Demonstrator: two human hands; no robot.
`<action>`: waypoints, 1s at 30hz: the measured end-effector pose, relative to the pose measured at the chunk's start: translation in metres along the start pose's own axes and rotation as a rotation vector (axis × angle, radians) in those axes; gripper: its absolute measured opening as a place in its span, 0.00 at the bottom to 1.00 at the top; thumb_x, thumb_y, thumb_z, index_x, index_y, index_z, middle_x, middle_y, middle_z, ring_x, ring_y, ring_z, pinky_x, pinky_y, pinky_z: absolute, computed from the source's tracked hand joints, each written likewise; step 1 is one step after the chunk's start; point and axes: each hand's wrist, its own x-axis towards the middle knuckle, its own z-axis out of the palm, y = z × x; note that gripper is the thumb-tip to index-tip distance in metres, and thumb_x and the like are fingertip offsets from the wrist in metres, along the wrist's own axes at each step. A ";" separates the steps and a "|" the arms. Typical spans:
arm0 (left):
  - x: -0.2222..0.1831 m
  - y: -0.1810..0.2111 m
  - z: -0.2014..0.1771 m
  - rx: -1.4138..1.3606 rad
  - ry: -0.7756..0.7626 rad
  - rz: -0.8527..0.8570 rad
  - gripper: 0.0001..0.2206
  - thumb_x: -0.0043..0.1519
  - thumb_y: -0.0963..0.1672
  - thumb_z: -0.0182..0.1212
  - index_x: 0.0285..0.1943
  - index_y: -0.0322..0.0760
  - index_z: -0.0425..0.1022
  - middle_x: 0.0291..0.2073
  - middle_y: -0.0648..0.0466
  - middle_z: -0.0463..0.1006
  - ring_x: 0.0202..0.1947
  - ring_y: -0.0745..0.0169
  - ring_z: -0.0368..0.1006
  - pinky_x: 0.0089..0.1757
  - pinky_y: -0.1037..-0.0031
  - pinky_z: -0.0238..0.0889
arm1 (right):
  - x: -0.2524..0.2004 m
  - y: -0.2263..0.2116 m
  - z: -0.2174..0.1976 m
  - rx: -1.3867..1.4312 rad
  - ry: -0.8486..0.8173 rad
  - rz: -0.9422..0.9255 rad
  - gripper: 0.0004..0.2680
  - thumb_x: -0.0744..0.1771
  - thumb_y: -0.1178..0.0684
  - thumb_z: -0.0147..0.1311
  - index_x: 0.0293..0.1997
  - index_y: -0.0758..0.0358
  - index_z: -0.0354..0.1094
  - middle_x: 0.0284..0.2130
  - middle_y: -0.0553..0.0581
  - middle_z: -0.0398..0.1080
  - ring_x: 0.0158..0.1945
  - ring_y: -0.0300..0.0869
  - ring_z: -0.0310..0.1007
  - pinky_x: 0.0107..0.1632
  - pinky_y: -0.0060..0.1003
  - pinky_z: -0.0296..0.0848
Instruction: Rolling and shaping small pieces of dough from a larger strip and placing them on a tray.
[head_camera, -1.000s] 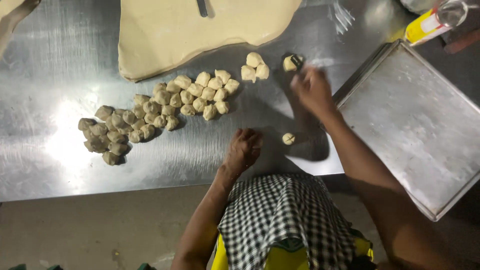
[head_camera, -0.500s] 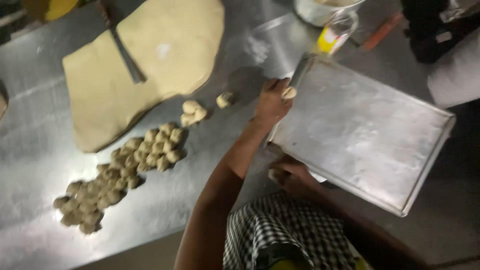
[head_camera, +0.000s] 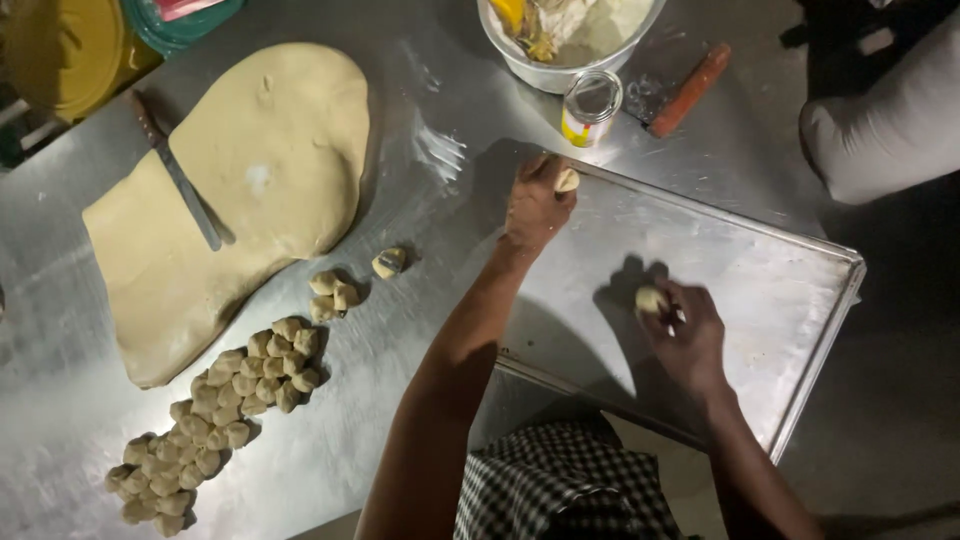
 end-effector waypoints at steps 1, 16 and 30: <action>0.000 0.000 -0.001 0.001 -0.006 -0.004 0.16 0.55 0.39 0.66 0.52 0.36 0.73 0.43 0.45 0.76 0.47 0.39 0.72 0.50 0.55 0.68 | 0.017 0.003 0.009 0.001 -0.003 0.006 0.19 0.62 0.60 0.65 0.59 0.61 0.69 0.48 0.62 0.69 0.47 0.46 0.76 0.44 0.36 0.80; -0.008 -0.016 0.014 0.048 -0.074 -0.124 0.16 0.57 0.43 0.72 0.53 0.37 0.76 0.44 0.46 0.80 0.48 0.43 0.76 0.50 0.60 0.70 | 0.155 0.003 0.094 -0.160 0.067 -0.332 0.13 0.62 0.59 0.68 0.50 0.66 0.72 0.43 0.67 0.70 0.47 0.60 0.72 0.48 0.51 0.74; -0.157 -0.065 -0.227 0.384 0.225 -0.298 0.37 0.39 0.44 0.68 0.63 0.29 0.66 0.60 0.35 0.66 0.56 0.27 0.63 0.53 0.44 0.58 | 0.087 -0.066 0.157 0.192 -0.411 -0.279 0.09 0.68 0.62 0.54 0.54 0.65 0.71 0.33 0.55 0.74 0.31 0.37 0.69 0.35 0.34 0.70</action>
